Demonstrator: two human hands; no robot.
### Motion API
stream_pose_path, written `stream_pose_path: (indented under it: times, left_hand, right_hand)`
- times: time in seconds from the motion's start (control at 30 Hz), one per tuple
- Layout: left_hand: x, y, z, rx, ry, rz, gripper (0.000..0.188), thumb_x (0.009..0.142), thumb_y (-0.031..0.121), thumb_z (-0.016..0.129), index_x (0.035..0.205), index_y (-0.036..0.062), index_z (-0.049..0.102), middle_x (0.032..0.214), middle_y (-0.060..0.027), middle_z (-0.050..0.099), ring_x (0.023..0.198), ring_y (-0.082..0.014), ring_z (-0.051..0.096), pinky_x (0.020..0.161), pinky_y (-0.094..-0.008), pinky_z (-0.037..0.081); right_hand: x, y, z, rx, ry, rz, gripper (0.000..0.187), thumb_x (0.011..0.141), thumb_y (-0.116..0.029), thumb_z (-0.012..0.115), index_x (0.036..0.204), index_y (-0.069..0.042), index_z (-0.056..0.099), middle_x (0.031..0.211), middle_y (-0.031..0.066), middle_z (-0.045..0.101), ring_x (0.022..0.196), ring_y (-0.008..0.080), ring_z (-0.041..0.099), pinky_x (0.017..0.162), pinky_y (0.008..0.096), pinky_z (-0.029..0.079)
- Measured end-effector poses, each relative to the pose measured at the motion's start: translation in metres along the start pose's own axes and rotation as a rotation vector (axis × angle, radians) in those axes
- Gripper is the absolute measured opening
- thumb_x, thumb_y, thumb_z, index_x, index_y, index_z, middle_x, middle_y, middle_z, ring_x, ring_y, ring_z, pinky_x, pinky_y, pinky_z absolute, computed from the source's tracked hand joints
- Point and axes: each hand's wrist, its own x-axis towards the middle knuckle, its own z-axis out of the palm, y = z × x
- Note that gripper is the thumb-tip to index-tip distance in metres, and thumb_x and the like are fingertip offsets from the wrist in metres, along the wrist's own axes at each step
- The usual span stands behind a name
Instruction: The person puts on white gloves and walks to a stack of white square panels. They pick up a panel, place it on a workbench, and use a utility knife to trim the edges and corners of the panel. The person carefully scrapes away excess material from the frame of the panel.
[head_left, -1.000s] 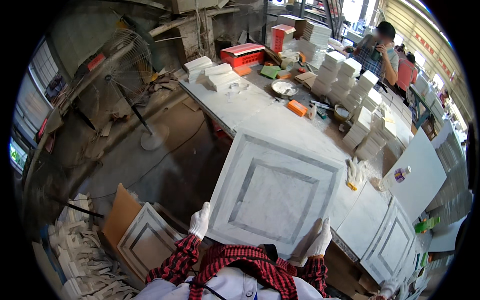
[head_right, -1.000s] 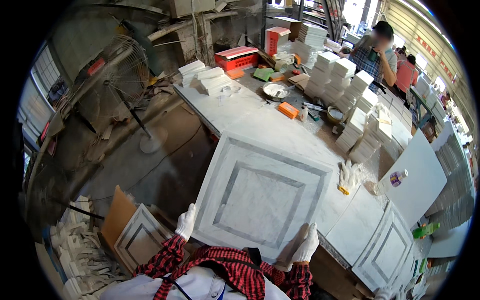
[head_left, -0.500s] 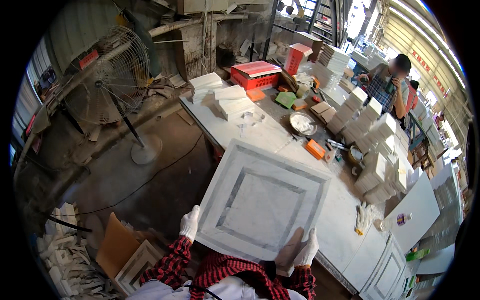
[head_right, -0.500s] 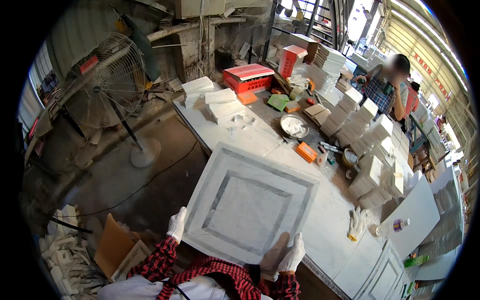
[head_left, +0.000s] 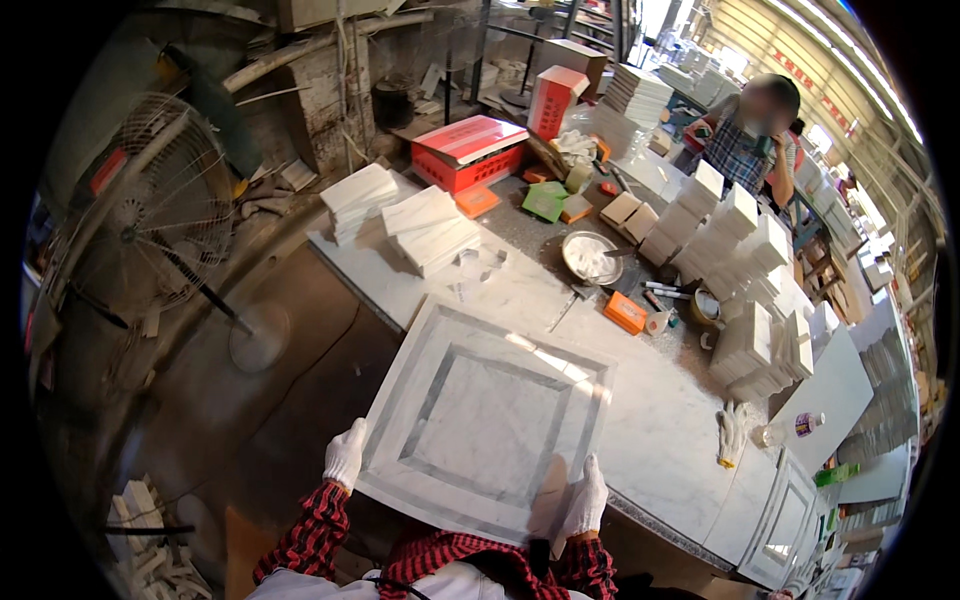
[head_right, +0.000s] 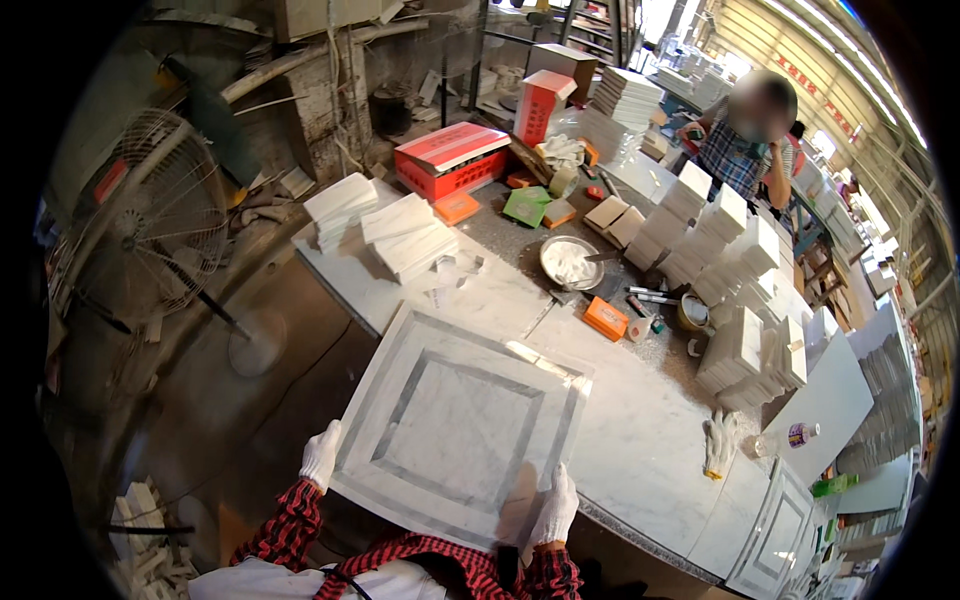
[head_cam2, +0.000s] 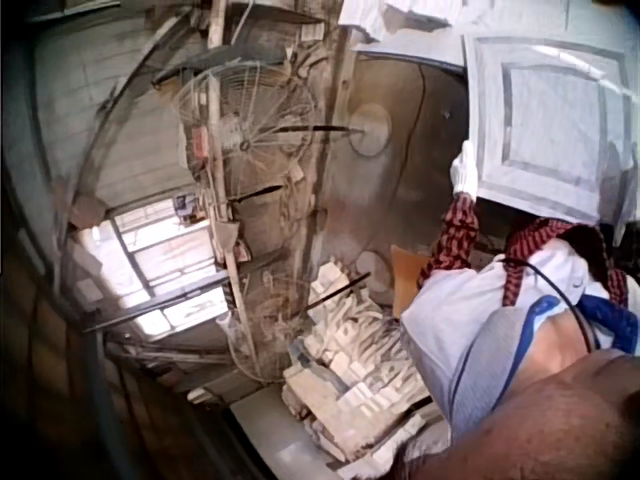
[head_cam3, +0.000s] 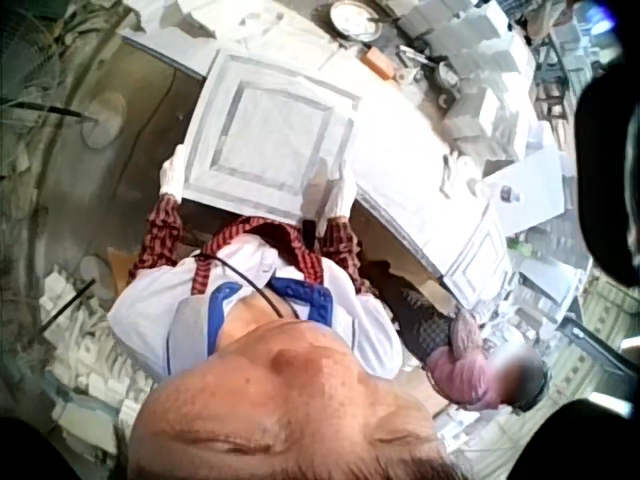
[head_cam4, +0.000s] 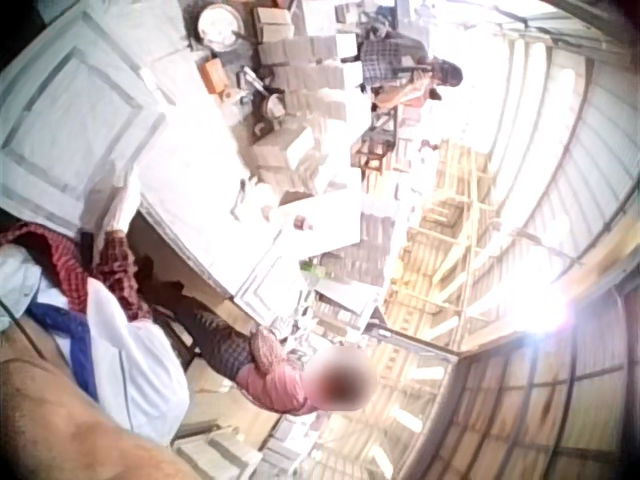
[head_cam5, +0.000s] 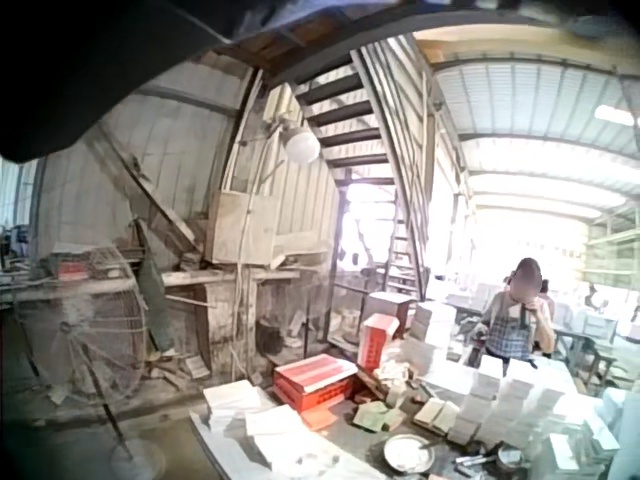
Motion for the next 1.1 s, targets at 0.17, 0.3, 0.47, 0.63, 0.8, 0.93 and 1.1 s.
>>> stream_pose_path:
  times: [0.17, 0.3, 0.47, 0.63, 0.8, 0.93, 1.1]
  left_hand:
    - [0.019, -0.016, -0.004, -0.023, -0.043, -0.012, 0.070, 0.100, 0.058, 0.049, 0.098, -0.0091, 0.067, 0.081, -0.0209, 0.070, 0.077, -0.0240, 0.059, 0.074, -0.0432, 0.046]
    - [0.038, -0.021, -0.016, -0.178, -0.317, -0.072, 0.071, 0.102, 0.057, 0.047, 0.108, -0.0104, 0.066, 0.103, -0.0123, 0.073, 0.092, -0.0206, 0.062, 0.083, -0.0412, 0.047]
    - [0.068, -0.055, -0.011, -0.590, -0.701, -0.142, 0.060, 0.110, 0.046, 0.041, 0.140, -0.0026, 0.056, 0.133, -0.0098, 0.065, 0.121, -0.0208, 0.061, 0.105, -0.0362, 0.048]
    - [0.045, -0.051, -0.005, -0.883, -0.802, -0.253, 0.062, 0.105, 0.054, 0.048, 0.144, 0.0068, 0.054, 0.137, -0.0102, 0.063, 0.122, -0.0277, 0.061, 0.106, -0.0442, 0.048]
    - [0.023, -0.047, 0.011, -1.015, -0.843, -0.202, 0.076, 0.099, 0.065, 0.052, 0.150, 0.0086, 0.047, 0.141, -0.0105, 0.060, 0.126, -0.0299, 0.059, 0.107, -0.0480, 0.048]
    - [0.022, -0.043, 0.014, -1.023, -0.871, -0.220, 0.080, 0.098, 0.067, 0.051, 0.151, 0.0076, 0.046, 0.142, -0.0117, 0.059, 0.128, -0.0303, 0.058, 0.107, -0.0479, 0.048]
    - [0.020, -0.040, 0.013, -1.011, -0.822, -0.215, 0.075, 0.100, 0.065, 0.049, 0.148, 0.0064, 0.049, 0.138, -0.0124, 0.062, 0.125, -0.0301, 0.060, 0.105, -0.0472, 0.050]
  right_hand:
    - [-0.012, -0.019, 0.007, -0.251, -0.072, -0.008, 0.048, 0.100, -0.036, 0.062, 0.135, -0.003, 0.061, 0.113, 0.0044, 0.064, 0.102, 0.0134, 0.055, 0.085, 0.0297, 0.046]
    - [-0.042, -0.035, -0.001, -0.303, -0.187, 0.047, 0.048, 0.100, -0.028, 0.061, 0.137, 0.002, 0.058, 0.120, 0.0072, 0.068, 0.108, 0.0134, 0.058, 0.093, 0.0285, 0.046]
    - [-0.086, 0.019, -0.058, -0.630, -0.090, -0.060, 0.043, 0.099, -0.033, 0.063, 0.131, -0.005, 0.063, 0.114, 0.0113, 0.071, 0.098, 0.0207, 0.066, 0.087, 0.0323, 0.051]
    - [-0.113, 0.045, -0.081, -1.038, 0.059, -0.323, 0.041, 0.097, -0.037, 0.064, 0.122, -0.005, 0.070, 0.109, 0.0096, 0.072, 0.089, 0.0219, 0.065, 0.083, 0.0355, 0.051]
    - [-0.110, -0.008, -0.066, -0.912, -0.109, 0.037, 0.040, 0.095, -0.033, 0.066, 0.112, 0.004, 0.070, 0.092, 0.0089, 0.070, 0.076, 0.0178, 0.066, 0.069, 0.0333, 0.054]
    - [-0.095, -0.003, -0.078, -0.301, -0.101, 0.293, 0.045, 0.098, -0.029, 0.067, 0.128, 0.004, 0.059, 0.089, 0.0101, 0.067, 0.071, 0.0167, 0.066, 0.063, 0.0283, 0.054]
    - [-0.103, -0.009, -0.075, -0.219, -0.092, 0.278, 0.042, 0.099, -0.027, 0.065, 0.129, 0.003, 0.059, 0.093, 0.0112, 0.068, 0.074, 0.0173, 0.067, 0.068, 0.0293, 0.056]
